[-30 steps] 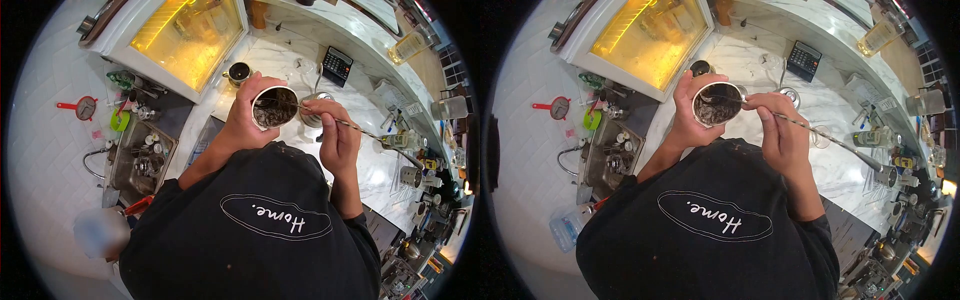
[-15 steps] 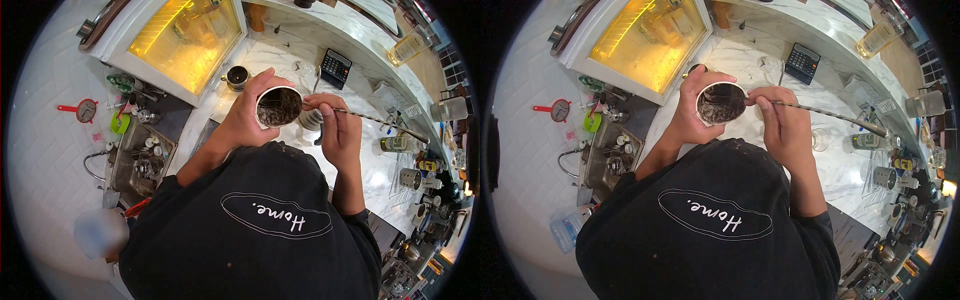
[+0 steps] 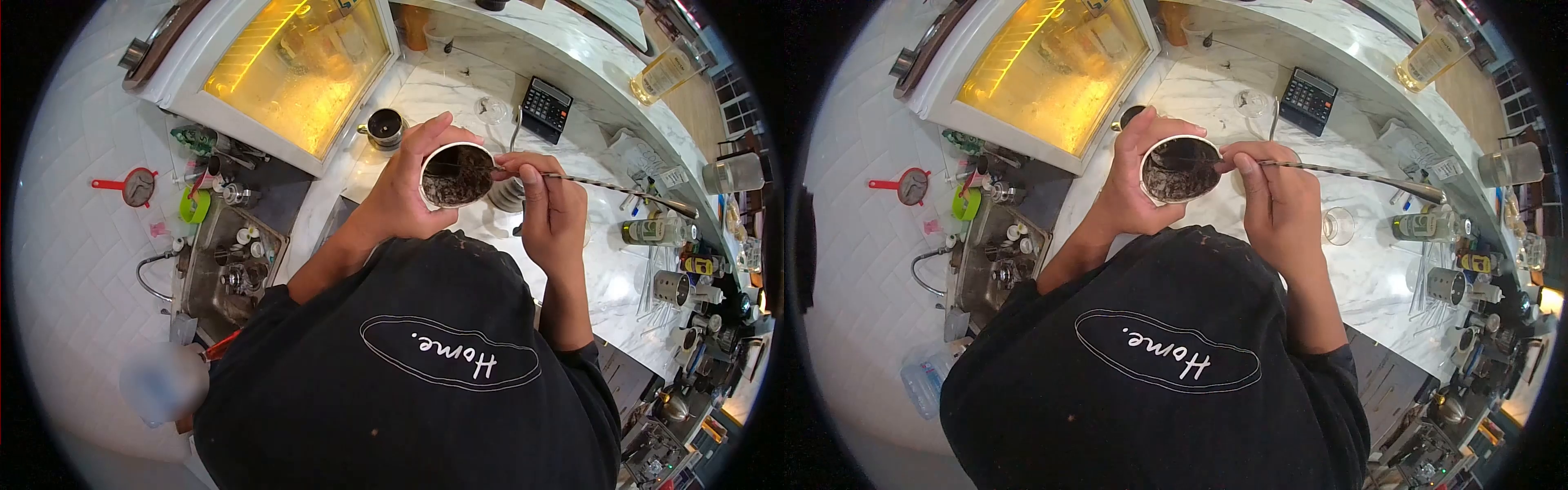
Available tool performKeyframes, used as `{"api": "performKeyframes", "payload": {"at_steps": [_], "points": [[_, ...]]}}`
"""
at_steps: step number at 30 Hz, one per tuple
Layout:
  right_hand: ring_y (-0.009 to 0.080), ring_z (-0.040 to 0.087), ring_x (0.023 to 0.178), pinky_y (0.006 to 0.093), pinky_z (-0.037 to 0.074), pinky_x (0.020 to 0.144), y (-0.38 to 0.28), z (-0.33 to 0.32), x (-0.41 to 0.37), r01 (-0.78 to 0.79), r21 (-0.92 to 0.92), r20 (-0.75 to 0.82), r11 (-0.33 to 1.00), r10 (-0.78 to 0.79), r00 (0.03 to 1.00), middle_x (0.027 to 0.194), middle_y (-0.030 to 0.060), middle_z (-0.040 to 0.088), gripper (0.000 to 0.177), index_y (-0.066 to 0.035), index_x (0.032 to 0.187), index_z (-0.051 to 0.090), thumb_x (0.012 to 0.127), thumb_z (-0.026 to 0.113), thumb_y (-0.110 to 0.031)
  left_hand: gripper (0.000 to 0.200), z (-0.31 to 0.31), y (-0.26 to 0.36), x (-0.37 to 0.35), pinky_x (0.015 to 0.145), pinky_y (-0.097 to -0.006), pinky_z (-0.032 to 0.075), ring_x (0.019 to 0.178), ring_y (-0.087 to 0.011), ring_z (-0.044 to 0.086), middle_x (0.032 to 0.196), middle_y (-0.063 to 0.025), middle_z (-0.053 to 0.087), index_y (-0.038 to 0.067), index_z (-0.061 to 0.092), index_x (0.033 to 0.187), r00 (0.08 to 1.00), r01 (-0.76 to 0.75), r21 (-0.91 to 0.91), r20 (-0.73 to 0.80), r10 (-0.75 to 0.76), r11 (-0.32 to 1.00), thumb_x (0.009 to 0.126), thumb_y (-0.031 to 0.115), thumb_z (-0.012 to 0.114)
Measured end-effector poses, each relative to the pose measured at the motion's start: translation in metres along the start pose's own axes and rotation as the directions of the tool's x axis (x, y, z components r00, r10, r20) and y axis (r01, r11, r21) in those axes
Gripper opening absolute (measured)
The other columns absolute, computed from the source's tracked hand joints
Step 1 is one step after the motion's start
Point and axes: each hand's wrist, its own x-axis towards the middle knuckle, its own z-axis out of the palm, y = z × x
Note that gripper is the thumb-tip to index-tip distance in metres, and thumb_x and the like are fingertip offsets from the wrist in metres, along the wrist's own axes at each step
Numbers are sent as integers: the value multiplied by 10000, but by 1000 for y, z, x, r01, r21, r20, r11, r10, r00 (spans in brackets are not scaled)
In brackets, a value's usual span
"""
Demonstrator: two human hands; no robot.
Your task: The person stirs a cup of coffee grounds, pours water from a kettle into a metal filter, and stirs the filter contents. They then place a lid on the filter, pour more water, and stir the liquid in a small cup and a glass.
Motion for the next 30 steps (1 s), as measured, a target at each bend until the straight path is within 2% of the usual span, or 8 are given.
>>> {"api": "performKeyframes", "payload": {"at_steps": [1, 5, 8, 13, 18, 22, 25, 30], "points": [[303, 723, 895, 365, 537, 826, 0, 1, -2, -11, -1, -7, 1000, 11, 1000, 1020, 130, 766, 188, 32, 930, 698, 1035, 563, -48, 1187, -2, 2, 1, 1057, -419, 500, 1240, -323, 609, 1352, -224, 579, 109, 57, 1614, 999, -10, 32, 31, 9, 999, 645, -112, 707], [296, 735, 1017, 362, 540, 869, 3, 14, -7, -38, 42, -114, 998, 43, 993, 988, 131, 775, 171, 15, 963, 697, 1038, 561, -57, 1157, -1, 4, -3, 1052, -401, 504, 1234, -306, 615, 1374, -226, 565, 84, 64, 1603, 1000, 29, 20, 2, -29, 999, 661, -110, 708], [317, 713, 1131, 369, 540, 906, 8, 19, -10, 38, -7, -117, 999, -39, 992, 943, 133, 779, 171, 19, 976, 692, 1040, 552, -56, 1143, -1, 3, -5, 1054, -392, 505, 1228, -296, 620, 1387, -228, 556, 76, 67, 1598, 999, 42, -28, -30, -43, 999, 670, -107, 709], [336, 690, 1190, 381, 540, 929, 8, 31, -13, 14, 40, -170, 999, -7, 985, 890, 131, 781, 186, 31, 965, 687, 1044, 540, -50, 1158, 0, 0, -6, 1059, -388, 504, 1228, -294, 621, 1389, -233, 553, 82, 55, 1602, 998, 27, -44, -56, -29, 999, 667, -103, 713], [222, 764, 889, 320, 578, 846, 23, 40, -21, 78, 20, -161, 997, -74, 984, 1303, 260, 671, 251, 62, 1072, 636, 1105, 468, -123, 1173, -1, 0, -9, 1063, -395, 503, 1225, -299, 620, 1383, -236, 557, 86, 47, 1604, 996, 52, -48, -75, -56, 997, 660, -101, 717], [221, 761, 894, 317, 573, 860, 21, 49, -22, 1, 141, -188, 990, 26, 982, 1330, 255, 658, 257, 56, 1075, 625, 1115, 452, -129, 1170, 0, -1, -12, 1066, -398, 498, 1235, -298, 611, 1376, -234, 561, 89, 54, 1605, 989, 46, -69, -134, -55, 997, 665, -96, 726], [223, 760, 899, 319, 573, 861, 15, 56, -20, -47, 258, -190, 965, 98, 977, 1338, 255, 653, 264, 52, 1075, 616, 1122, 442, -142, 1109, 4, -5, -18, 1051, -405, 510, 1245, -319, 625, 1389, -218, 575, 70, 171, 1579, 977, 32, -114, -204, -55, 993, 658, -88, 769], [238, 757, 921, 325, 568, 878, 10, 57, -14, -110, 359, -161, 927, 177, 971, 1286, 260, 675, 287, 56, 1075, 597, 1131, 431, -172, 1111, 1, -8, -29, 1052, -400, 506, 1247, -315, 623, 1393, -210, 578, 71, 178, 1577, 963, 94, -93, -244, -114, 991, 652, -91, 770]]}}
